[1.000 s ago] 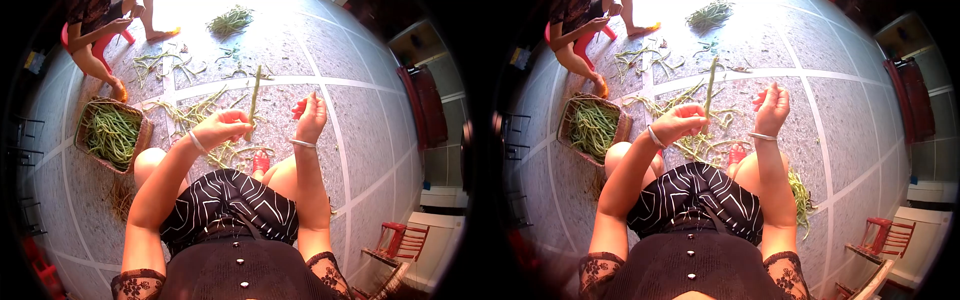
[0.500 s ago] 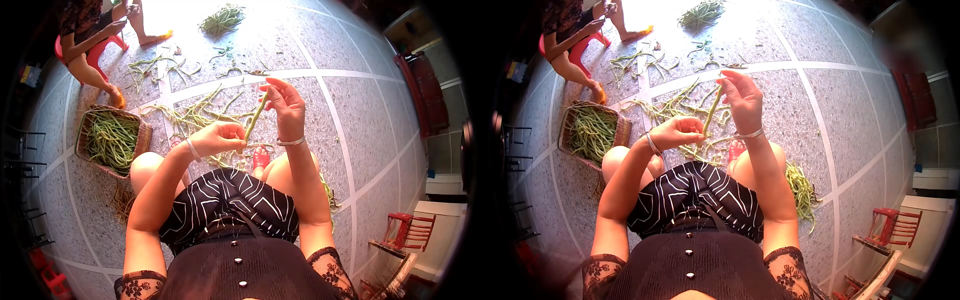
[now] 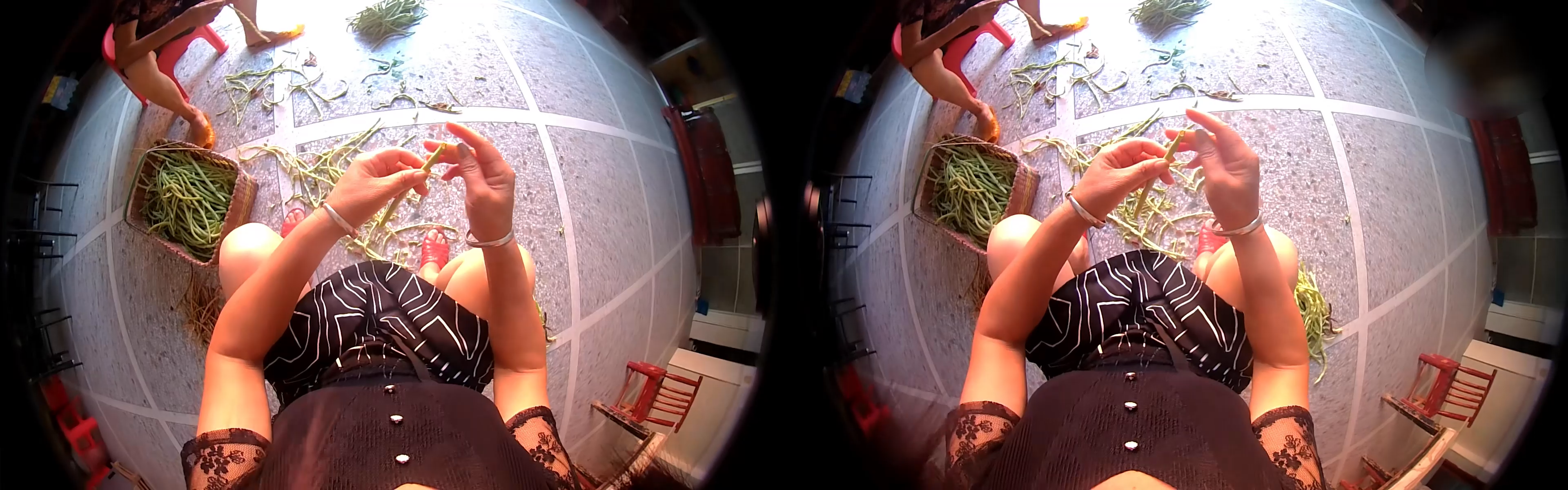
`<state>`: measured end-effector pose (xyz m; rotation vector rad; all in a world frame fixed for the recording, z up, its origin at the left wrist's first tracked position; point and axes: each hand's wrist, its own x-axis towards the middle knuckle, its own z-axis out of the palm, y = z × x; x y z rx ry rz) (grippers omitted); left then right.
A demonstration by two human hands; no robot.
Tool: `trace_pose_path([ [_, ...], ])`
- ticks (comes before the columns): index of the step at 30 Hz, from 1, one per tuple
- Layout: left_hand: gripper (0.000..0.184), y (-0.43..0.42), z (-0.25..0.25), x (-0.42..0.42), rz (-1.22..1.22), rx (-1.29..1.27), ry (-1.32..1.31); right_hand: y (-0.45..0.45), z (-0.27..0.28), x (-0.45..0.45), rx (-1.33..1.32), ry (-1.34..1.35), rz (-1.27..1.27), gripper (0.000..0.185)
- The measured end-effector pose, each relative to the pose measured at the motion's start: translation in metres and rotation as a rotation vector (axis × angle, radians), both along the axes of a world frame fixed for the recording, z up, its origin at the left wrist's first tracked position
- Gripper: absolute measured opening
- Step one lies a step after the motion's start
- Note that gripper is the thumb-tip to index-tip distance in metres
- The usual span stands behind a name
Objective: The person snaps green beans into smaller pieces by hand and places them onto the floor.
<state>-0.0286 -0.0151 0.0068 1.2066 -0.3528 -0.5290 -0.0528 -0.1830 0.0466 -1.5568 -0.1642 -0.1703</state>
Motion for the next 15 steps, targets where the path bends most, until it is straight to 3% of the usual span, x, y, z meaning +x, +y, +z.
trace_pose_path([
  [7,0.017,0.004,-0.004,0.003,0.024,-0.012,-0.009,-0.005,-0.005,0.002,-0.125,-0.013,-0.072,0.021],
  [15,0.019,-0.001,-0.004,-0.001,0.092,0.191,-0.183,0.002,-0.013,0.0,-0.432,-0.21,-0.062,0.011],
])
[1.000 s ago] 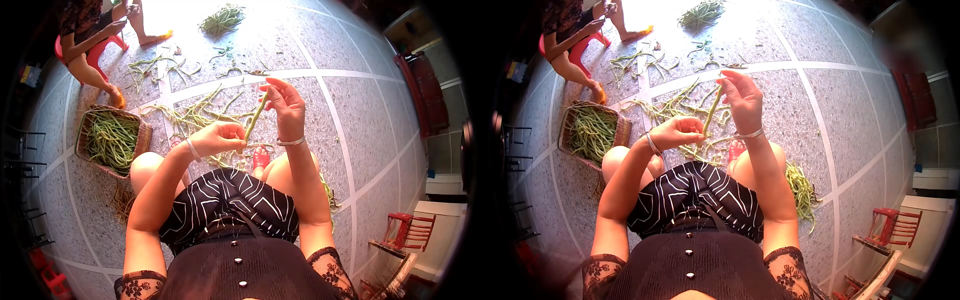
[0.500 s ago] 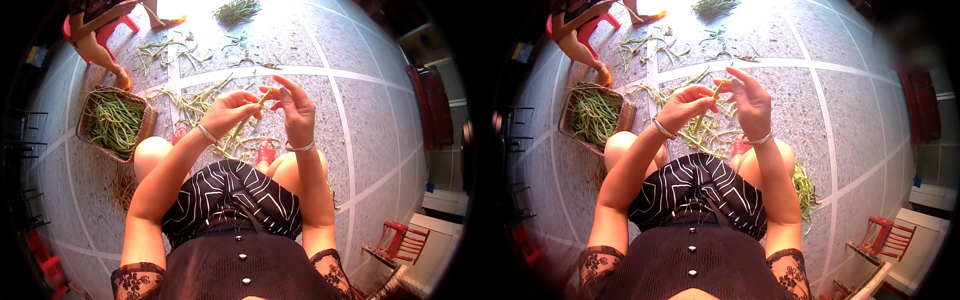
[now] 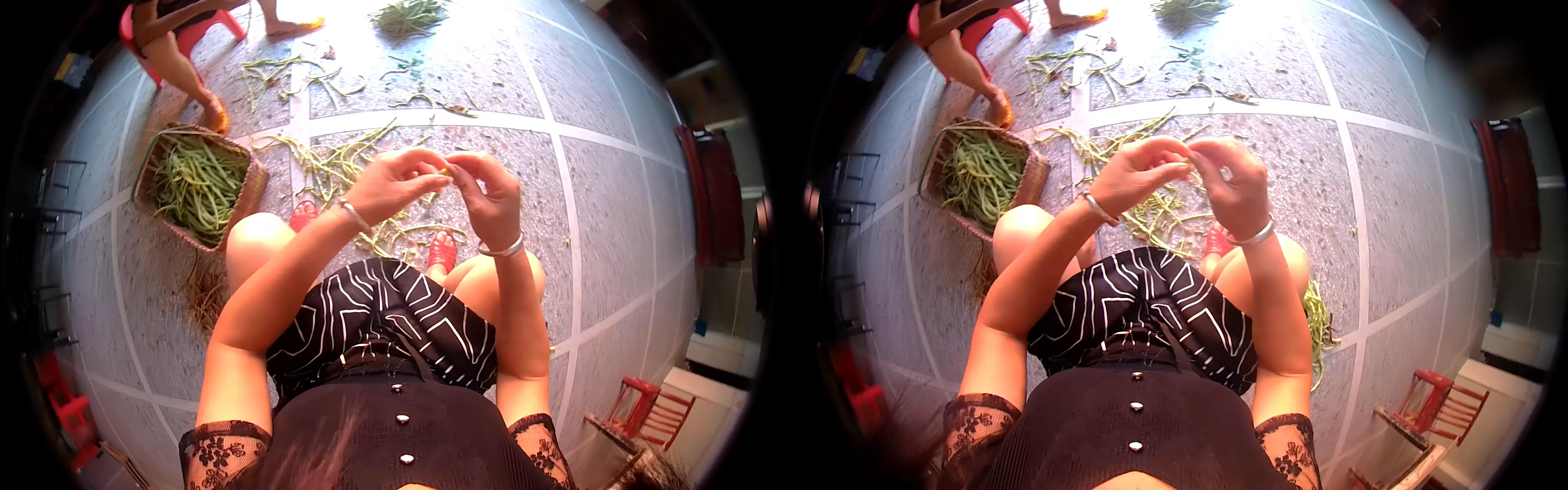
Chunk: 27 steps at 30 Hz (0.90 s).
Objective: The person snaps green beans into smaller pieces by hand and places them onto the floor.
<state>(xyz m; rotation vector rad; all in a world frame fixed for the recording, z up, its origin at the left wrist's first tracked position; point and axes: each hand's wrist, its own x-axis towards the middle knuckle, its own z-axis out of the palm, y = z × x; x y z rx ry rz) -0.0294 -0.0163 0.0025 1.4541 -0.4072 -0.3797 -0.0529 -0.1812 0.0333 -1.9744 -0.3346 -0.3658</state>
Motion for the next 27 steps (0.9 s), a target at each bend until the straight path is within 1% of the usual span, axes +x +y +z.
trace_pose_path([
  [1,0.019,-0.001,-0.003,0.0,0.026,0.044,-0.05,0.001,-0.001,0.0,-0.031,-0.011,0.009,0.011],
  [2,0.018,-0.002,-0.009,0.001,0.108,0.104,-0.137,0.002,0.001,0.0,-0.065,-0.028,0.021,0.009],
  [3,0.018,0.0,0.001,-0.002,0.135,0.233,-0.178,0.004,0.0,-0.001,-0.101,-0.042,0.023,0.01],
  [5,0.015,0.0,0.002,-0.004,0.254,0.391,-0.434,0.005,0.001,-0.001,-0.212,-0.063,0.018,0.01],
  [8,0.009,0.001,-0.004,-0.003,0.382,0.524,-0.807,0.008,-0.001,-0.002,-0.231,-0.009,0.036,0.011],
  [11,0.008,0.002,0.002,-0.009,0.351,0.593,-0.739,0.009,-0.002,-0.003,-0.278,0.023,0.028,0.011],
  [12,0.008,0.003,0.001,-0.008,0.363,0.59,-0.794,0.009,-0.003,-0.003,-0.28,0.008,0.025,0.011],
  [15,0.007,0.003,-0.004,-0.005,0.362,0.657,-0.891,0.011,-0.005,-0.003,-0.397,-0.002,0.011,0.009],
  [16,0.012,0.002,-0.002,-0.005,0.379,0.633,-0.897,0.01,-0.008,-0.002,-0.415,-0.036,0.008,0.009],
  [17,0.009,0.001,-0.003,-0.005,0.397,0.669,-0.926,0.008,-0.011,-0.002,-0.426,-0.039,-0.002,0.008],
  [19,0.007,-0.001,-0.006,-0.004,0.444,0.636,-1.028,0.005,-0.014,0.0,-0.411,-0.032,-0.032,0.009],
  [21,0.007,-0.002,-0.011,-0.003,0.498,0.566,-1.063,0.004,-0.021,0.001,-0.273,0.016,-0.06,0.01],
  [22,0.006,-0.001,-0.008,-0.005,0.507,0.577,-1.058,0.003,-0.026,0.001,-0.143,0.097,-0.063,0.01],
  [23,0.006,-0.001,-0.006,-0.004,0.535,0.531,-1.054,0.003,-0.028,0.003,-0.046,0.111,-0.041,0.009],
  [25,0.006,-0.002,-0.006,-0.004,0.562,0.498,-1.05,0.008,-0.02,0.002,0.122,0.229,-0.026,0.009],
  [27,0.008,-0.004,-0.006,-0.003,0.618,0.48,-1.039,0.012,-0.018,0.002,0.234,0.277,-0.052,0.011],
])
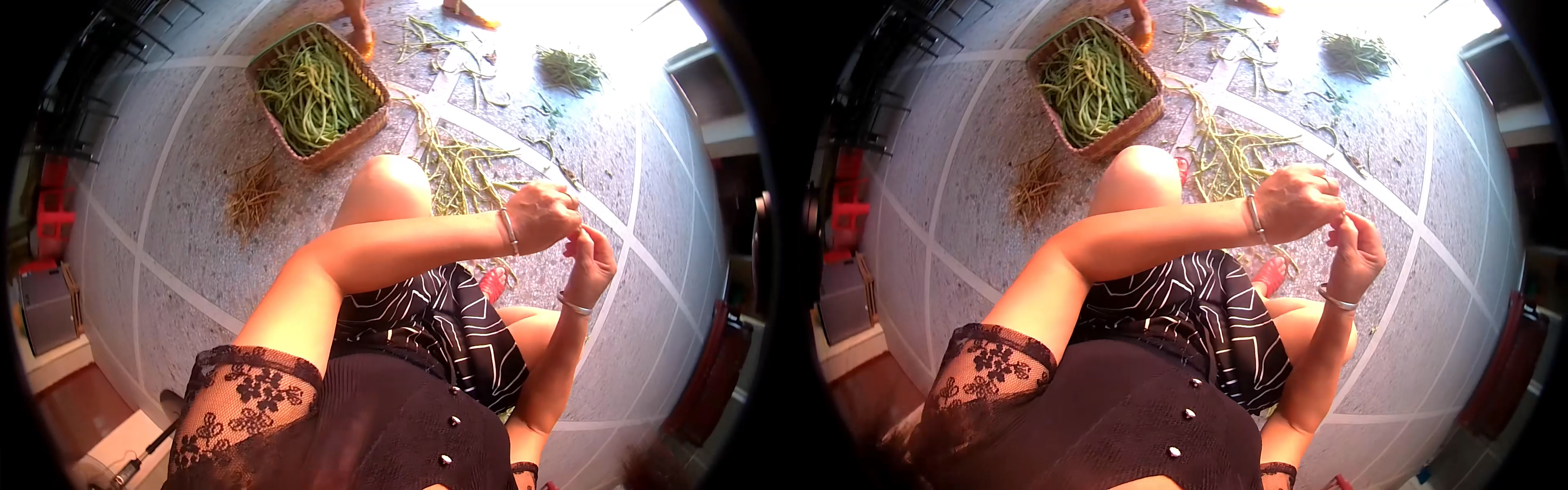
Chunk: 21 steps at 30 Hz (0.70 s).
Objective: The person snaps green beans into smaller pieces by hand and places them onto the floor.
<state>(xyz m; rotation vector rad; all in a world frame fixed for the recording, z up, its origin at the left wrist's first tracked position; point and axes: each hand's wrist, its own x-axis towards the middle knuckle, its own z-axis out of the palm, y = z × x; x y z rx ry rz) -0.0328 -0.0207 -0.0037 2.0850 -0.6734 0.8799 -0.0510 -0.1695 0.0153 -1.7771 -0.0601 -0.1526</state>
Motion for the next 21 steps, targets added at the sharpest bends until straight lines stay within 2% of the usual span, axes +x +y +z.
trace_pose_path([
  [13,0.009,-0.007,-0.005,-0.005,0.038,-0.2,0.069,-0.005,-0.009,0.007,0.642,0.307,0.12,0.017],
  [16,0.011,-0.009,0.001,-0.009,-0.046,-0.507,0.347,-0.002,-0.009,0.007,0.703,0.323,0.245,0.016],
  [19,0.012,0.004,0.011,0.011,0.06,-0.816,0.311,-0.002,-0.017,0.009,0.481,0.357,0.124,0.013],
  [21,0.013,0.03,0.023,0.031,0.144,-0.946,0.258,0.001,-0.015,0.006,0.171,0.32,0.077,0.011],
])
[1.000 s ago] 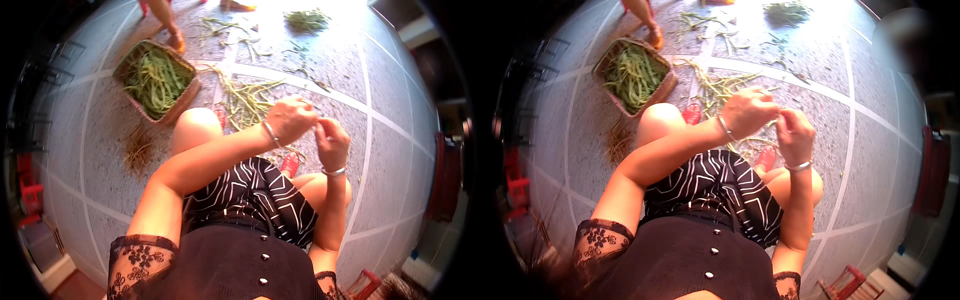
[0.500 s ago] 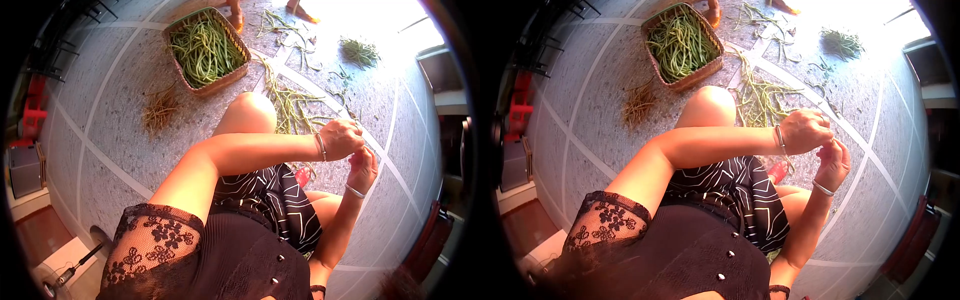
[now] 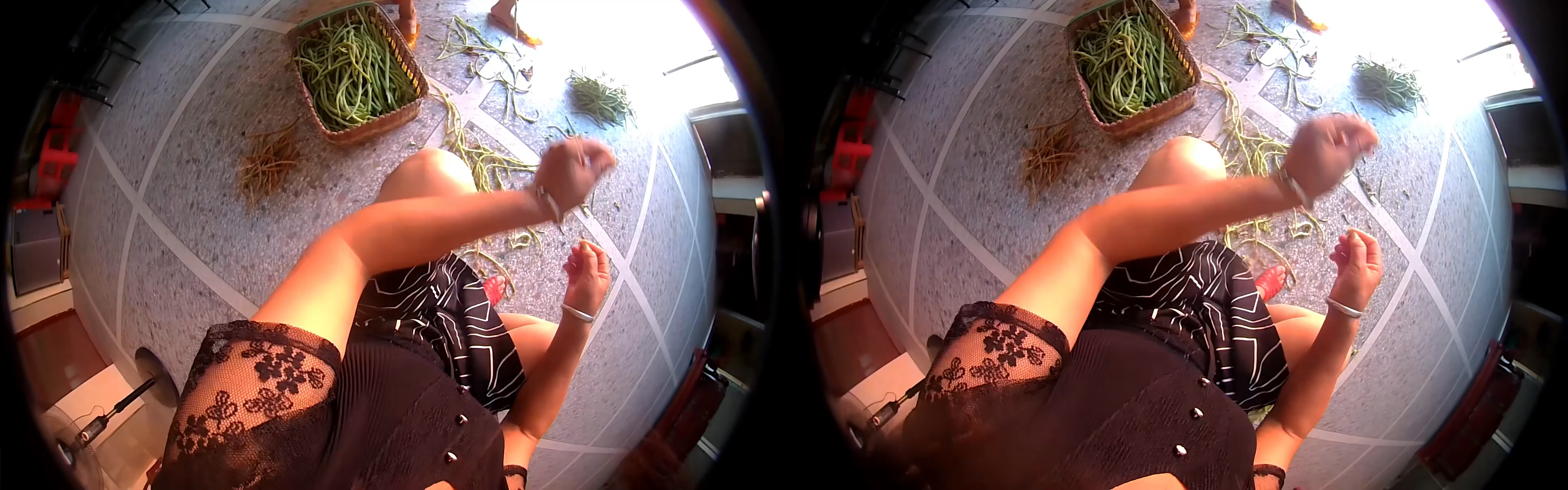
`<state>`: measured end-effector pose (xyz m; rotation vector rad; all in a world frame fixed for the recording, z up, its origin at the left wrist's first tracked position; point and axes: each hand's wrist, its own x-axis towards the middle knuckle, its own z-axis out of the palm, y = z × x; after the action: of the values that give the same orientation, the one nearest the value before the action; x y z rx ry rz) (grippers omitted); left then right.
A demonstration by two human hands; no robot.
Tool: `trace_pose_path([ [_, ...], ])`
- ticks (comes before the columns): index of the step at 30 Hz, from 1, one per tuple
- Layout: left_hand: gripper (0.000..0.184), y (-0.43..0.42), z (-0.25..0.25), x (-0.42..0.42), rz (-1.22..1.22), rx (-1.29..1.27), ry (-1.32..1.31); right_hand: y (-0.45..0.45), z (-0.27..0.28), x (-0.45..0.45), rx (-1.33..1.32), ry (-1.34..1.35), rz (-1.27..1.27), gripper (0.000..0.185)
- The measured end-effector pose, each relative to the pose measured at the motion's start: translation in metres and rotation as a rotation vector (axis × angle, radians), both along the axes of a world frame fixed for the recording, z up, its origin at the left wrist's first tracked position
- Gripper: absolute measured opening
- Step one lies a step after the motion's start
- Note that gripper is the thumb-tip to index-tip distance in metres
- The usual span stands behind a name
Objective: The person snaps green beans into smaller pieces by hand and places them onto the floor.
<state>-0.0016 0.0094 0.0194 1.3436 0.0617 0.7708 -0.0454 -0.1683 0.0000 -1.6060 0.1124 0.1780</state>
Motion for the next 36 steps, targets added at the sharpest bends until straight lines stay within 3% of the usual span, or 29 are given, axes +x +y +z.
trace_pose_path([
  [3,0.013,0.061,0.008,0.022,0.157,0.104,-0.106,-0.002,-0.003,0.0,-0.246,-0.079,0.048,0.008],
  [5,0.012,0.111,0.008,0.018,0.314,0.386,-0.12,-0.004,-0.004,-0.001,-0.29,-0.104,0.096,0.008],
  [8,0.017,0.19,-0.005,-0.007,0.416,0.975,0.085,-0.005,-0.004,0.002,-0.316,-0.146,0.099,0.009],
  [11,0.027,0.243,-0.063,-0.037,0.557,1.387,0.266,-0.009,-0.007,0.004,-0.375,-0.178,0.097,0.008],
  [15,0.023,0.236,-0.093,-0.109,-0.072,0.985,0.917,-0.025,-0.019,0.013,-0.664,-0.265,0.167,0.009],
  [19,0.022,0.216,-0.197,-0.187,-0.208,0.655,0.97,-0.022,-0.013,0.007,-1.038,-0.445,0.171,0.017],
  [21,0.022,0.205,-0.224,-0.219,-0.325,0.608,1.121,-0.037,-0.023,0.009,-1.116,-0.568,0.153,0.02],
  [23,0.019,0.2,-0.244,-0.25,-0.316,0.408,1.079,-0.045,-0.023,0.006,-1.202,-0.583,0.146,0.023],
  [27,0.016,0.219,-0.188,-0.249,-0.164,0.357,1.051,-0.056,-0.025,-0.004,-1.228,-0.288,0.114,0.024],
  [30,0.015,0.25,-0.165,-0.233,-0.06,0.149,0.959,-0.057,-0.015,-0.019,-1.203,-0.11,0.192,0.025],
  [36,0.016,0.244,-0.096,-0.209,0.054,0.109,0.767,-0.091,-0.029,-0.04,-1.259,-0.073,0.206,0.026],
])
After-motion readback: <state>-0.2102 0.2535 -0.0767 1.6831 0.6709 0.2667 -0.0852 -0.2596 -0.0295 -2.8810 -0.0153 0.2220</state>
